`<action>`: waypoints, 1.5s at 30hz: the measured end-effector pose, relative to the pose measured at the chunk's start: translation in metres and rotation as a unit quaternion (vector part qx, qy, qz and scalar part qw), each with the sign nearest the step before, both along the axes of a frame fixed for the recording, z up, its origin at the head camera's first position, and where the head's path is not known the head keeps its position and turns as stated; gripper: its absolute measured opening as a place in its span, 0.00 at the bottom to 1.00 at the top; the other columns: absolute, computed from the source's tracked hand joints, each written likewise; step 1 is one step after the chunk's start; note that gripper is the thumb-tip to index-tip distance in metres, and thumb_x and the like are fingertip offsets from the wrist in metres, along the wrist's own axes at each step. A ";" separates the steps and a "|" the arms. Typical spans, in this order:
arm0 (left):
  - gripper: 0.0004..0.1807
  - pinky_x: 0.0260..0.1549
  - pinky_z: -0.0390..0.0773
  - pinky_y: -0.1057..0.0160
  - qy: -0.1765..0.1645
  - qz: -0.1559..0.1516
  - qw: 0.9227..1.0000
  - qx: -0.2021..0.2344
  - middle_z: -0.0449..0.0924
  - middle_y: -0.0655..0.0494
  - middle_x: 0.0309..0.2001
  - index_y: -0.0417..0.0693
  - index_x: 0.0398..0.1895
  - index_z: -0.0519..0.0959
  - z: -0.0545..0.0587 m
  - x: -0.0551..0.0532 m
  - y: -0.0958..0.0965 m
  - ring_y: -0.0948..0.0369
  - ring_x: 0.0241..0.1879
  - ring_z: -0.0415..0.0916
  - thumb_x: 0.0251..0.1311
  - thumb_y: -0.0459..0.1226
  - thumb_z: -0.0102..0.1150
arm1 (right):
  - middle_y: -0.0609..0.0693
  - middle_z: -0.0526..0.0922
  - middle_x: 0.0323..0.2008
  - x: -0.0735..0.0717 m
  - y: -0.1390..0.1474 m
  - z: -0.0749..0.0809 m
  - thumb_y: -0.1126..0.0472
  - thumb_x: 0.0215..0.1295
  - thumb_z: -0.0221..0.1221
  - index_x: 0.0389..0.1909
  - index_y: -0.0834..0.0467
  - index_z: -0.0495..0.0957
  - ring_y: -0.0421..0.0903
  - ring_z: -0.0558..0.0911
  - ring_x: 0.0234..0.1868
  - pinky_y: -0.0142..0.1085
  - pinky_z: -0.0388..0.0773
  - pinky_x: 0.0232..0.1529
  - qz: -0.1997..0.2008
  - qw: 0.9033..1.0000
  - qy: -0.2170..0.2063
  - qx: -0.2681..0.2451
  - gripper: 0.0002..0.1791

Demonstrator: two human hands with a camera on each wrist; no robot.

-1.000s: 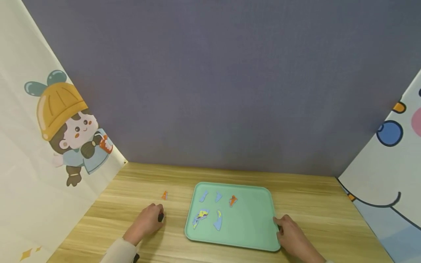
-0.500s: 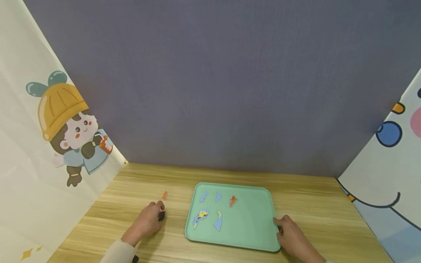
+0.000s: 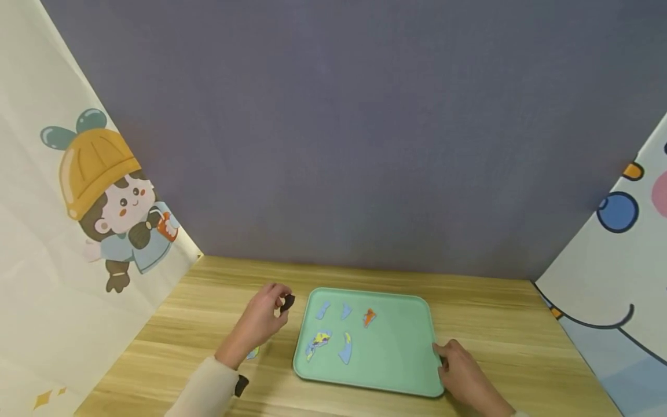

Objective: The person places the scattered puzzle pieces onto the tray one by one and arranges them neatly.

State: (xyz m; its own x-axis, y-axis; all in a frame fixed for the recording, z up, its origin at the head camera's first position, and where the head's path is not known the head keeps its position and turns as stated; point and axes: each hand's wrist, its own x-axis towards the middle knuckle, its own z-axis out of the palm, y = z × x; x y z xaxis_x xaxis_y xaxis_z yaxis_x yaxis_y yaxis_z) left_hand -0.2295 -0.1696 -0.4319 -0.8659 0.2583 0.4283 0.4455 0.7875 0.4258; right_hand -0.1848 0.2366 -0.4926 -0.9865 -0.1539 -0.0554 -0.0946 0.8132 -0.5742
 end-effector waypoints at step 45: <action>0.13 0.21 0.67 0.70 -0.055 -0.107 0.982 -0.144 0.66 0.66 0.17 0.51 0.12 0.73 -0.053 0.000 0.164 0.68 0.21 0.64 0.37 0.30 0.70 | 0.52 0.67 0.30 0.002 0.000 0.005 0.77 0.52 0.58 0.53 0.77 0.71 0.45 0.67 0.29 0.32 0.68 0.26 -0.003 1.000 -0.020 0.001 0.24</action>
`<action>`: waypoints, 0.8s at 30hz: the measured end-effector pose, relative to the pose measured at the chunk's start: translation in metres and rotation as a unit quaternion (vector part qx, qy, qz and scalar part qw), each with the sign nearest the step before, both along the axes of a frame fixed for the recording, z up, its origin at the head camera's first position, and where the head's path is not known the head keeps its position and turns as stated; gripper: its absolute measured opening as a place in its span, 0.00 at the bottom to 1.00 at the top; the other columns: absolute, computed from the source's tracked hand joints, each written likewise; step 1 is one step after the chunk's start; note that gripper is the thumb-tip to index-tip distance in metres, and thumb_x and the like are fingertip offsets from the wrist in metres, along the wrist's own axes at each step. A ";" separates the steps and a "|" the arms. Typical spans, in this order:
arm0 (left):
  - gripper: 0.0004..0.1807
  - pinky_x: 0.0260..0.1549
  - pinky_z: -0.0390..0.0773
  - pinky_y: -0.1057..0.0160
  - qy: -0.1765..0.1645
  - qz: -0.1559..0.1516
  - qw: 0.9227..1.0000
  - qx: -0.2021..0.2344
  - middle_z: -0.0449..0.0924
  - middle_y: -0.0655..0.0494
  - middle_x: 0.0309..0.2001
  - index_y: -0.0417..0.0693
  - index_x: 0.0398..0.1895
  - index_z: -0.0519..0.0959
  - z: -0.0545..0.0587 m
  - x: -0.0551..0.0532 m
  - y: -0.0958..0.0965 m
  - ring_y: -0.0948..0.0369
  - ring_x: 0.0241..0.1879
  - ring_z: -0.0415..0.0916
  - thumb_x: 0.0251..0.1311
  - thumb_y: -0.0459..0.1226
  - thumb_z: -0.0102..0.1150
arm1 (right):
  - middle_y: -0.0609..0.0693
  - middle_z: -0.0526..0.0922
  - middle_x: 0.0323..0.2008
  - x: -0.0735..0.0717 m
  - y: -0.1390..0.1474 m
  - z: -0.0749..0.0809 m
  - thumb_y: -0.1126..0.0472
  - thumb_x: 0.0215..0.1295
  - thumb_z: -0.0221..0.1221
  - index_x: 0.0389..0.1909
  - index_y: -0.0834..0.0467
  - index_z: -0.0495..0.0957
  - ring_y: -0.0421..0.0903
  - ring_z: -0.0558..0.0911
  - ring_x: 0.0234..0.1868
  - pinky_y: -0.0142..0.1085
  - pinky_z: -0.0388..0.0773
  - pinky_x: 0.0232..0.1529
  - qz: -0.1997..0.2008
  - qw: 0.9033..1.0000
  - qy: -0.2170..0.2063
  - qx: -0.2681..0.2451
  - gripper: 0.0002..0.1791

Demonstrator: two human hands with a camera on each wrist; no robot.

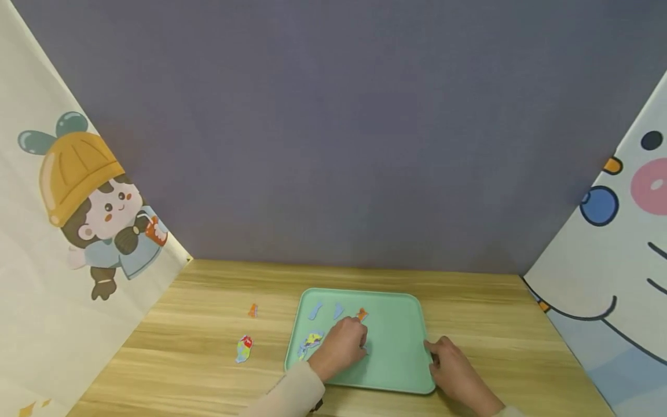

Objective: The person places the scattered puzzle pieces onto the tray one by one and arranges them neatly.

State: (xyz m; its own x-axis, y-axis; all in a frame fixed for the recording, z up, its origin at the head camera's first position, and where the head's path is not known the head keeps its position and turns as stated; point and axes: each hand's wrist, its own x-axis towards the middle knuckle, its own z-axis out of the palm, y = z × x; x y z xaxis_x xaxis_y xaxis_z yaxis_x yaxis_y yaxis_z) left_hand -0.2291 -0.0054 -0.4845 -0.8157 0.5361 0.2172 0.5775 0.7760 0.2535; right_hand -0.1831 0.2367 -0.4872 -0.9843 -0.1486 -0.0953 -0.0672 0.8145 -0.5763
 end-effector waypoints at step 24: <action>0.07 0.30 0.73 0.63 0.018 0.061 0.998 0.011 0.77 0.57 0.28 0.46 0.27 0.85 0.017 0.006 -0.055 0.61 0.30 0.70 0.44 0.37 0.73 | 0.52 0.67 0.30 -0.002 -0.002 -0.002 0.77 0.51 0.57 0.52 0.78 0.71 0.44 0.67 0.29 0.32 0.69 0.26 -0.001 1.000 0.003 0.004 0.24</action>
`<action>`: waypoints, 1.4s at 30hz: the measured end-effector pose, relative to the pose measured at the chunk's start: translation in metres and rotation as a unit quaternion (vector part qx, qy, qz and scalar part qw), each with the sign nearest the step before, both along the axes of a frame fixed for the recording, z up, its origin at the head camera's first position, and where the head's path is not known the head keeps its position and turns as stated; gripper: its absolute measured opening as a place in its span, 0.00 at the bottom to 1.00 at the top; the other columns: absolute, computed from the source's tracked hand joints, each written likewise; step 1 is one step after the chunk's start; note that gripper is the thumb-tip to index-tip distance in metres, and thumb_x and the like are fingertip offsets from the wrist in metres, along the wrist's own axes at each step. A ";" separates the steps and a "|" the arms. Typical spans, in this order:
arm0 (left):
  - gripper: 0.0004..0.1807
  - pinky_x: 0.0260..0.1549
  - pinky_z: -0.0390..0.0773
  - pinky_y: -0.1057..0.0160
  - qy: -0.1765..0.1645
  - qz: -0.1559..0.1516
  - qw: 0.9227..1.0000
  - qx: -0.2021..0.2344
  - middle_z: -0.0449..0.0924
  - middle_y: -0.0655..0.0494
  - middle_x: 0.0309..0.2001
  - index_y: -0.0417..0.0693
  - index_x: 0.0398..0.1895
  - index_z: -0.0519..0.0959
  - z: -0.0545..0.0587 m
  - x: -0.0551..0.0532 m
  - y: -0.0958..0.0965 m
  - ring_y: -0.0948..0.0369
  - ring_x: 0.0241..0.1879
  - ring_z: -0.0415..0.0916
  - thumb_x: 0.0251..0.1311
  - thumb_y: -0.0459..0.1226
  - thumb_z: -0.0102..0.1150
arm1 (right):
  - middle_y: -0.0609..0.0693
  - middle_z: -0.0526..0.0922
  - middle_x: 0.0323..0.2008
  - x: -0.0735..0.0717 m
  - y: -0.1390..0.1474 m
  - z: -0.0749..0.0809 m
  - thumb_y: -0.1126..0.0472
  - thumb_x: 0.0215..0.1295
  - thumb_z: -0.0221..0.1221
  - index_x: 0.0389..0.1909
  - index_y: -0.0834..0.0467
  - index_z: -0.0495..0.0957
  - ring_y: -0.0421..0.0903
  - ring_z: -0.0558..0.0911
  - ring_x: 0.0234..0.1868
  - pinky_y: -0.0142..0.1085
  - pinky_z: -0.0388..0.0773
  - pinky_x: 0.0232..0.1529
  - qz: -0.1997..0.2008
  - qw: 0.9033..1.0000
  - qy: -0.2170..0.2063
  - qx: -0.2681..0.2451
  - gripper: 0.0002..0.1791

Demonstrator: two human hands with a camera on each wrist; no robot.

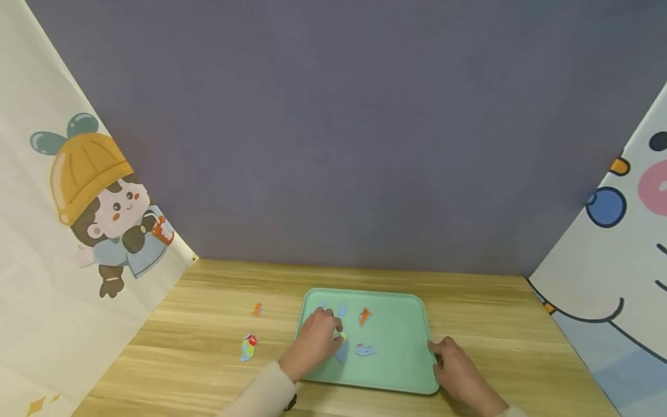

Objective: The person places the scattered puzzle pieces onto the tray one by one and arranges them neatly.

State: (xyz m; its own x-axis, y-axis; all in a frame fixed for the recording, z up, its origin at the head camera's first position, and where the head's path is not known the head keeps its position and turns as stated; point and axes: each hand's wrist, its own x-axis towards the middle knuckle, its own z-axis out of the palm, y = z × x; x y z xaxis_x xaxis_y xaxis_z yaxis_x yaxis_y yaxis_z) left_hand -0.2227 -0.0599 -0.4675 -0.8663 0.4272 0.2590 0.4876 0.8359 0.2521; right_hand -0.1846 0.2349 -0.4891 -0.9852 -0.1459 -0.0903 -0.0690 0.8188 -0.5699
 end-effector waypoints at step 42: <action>0.17 0.27 0.76 0.56 -0.131 0.168 0.976 0.031 0.71 0.49 0.29 0.35 0.37 0.75 -0.018 0.017 -0.160 0.55 0.27 0.71 0.44 0.31 0.70 | 0.52 0.67 0.31 0.001 -0.002 0.001 0.78 0.52 0.57 0.52 0.79 0.71 0.44 0.67 0.28 0.31 0.68 0.25 0.005 1.000 0.007 -0.007 0.23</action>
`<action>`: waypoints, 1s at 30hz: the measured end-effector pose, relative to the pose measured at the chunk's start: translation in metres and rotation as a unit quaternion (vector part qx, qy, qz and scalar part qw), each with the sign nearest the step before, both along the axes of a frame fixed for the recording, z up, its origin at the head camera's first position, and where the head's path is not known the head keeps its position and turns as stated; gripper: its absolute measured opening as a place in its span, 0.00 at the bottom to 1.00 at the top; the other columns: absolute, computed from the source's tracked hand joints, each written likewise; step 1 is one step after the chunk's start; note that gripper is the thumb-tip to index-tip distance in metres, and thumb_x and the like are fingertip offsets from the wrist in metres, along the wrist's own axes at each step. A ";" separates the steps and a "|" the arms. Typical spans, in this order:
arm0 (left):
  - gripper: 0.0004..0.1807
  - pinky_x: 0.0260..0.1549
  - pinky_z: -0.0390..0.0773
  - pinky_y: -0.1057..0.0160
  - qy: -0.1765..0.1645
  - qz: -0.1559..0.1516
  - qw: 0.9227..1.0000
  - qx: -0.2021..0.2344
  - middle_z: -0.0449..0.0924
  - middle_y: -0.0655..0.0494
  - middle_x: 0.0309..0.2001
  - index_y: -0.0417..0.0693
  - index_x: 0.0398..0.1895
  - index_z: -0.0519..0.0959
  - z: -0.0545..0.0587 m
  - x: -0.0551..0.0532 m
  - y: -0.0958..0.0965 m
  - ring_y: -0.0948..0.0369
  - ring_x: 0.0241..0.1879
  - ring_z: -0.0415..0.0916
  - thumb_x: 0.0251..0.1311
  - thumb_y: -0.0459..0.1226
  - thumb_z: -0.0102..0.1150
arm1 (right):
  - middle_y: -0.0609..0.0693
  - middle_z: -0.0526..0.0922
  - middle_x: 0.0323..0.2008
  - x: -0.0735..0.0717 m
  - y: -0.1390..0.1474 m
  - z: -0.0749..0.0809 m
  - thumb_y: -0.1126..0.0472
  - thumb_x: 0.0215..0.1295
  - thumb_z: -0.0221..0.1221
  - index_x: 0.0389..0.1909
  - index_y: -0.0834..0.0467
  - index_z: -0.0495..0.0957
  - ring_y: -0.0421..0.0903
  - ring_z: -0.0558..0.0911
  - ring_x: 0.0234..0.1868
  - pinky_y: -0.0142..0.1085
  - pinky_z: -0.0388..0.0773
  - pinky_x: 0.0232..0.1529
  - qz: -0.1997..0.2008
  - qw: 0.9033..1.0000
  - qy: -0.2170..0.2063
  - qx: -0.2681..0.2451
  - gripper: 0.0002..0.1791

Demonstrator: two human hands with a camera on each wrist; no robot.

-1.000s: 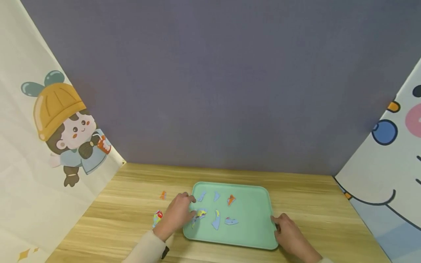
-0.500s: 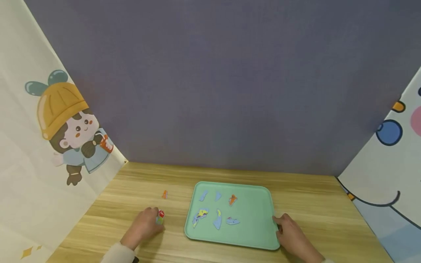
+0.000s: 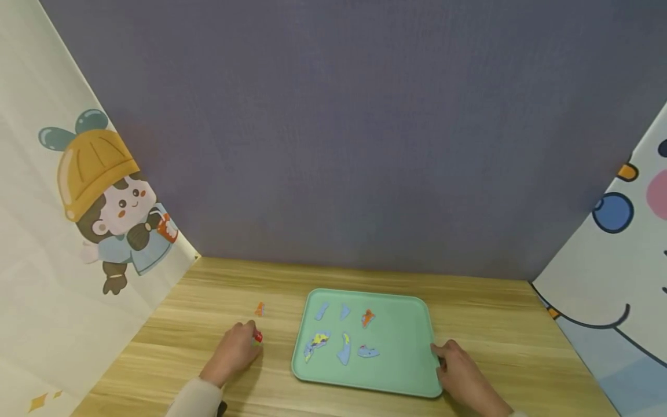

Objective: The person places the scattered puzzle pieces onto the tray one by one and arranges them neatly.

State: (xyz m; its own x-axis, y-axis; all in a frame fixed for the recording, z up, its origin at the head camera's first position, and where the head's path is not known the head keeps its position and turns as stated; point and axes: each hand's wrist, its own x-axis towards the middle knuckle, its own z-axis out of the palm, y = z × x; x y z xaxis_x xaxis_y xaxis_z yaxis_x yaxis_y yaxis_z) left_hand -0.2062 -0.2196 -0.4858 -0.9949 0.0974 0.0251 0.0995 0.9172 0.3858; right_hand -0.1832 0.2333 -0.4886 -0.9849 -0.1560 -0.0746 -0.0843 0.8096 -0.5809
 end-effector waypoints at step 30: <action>0.14 0.32 0.71 0.60 0.129 -0.094 0.984 0.077 0.72 0.59 0.31 0.47 0.31 0.74 0.058 -0.030 0.087 0.61 0.32 0.68 0.39 0.32 0.66 | 0.51 0.67 0.31 0.002 0.001 -0.001 0.77 0.52 0.57 0.53 0.78 0.70 0.44 0.66 0.29 0.31 0.67 0.26 -0.001 1.000 0.007 0.003 0.24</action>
State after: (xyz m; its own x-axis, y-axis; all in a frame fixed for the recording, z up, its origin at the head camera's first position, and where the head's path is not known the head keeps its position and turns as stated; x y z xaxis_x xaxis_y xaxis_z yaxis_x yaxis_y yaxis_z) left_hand -0.2359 -0.1328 -0.4280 -0.9182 0.2551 0.3030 0.3751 0.8060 0.4579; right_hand -0.1808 0.2340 -0.4893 -0.9863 -0.1532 -0.0611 -0.0908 0.8136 -0.5742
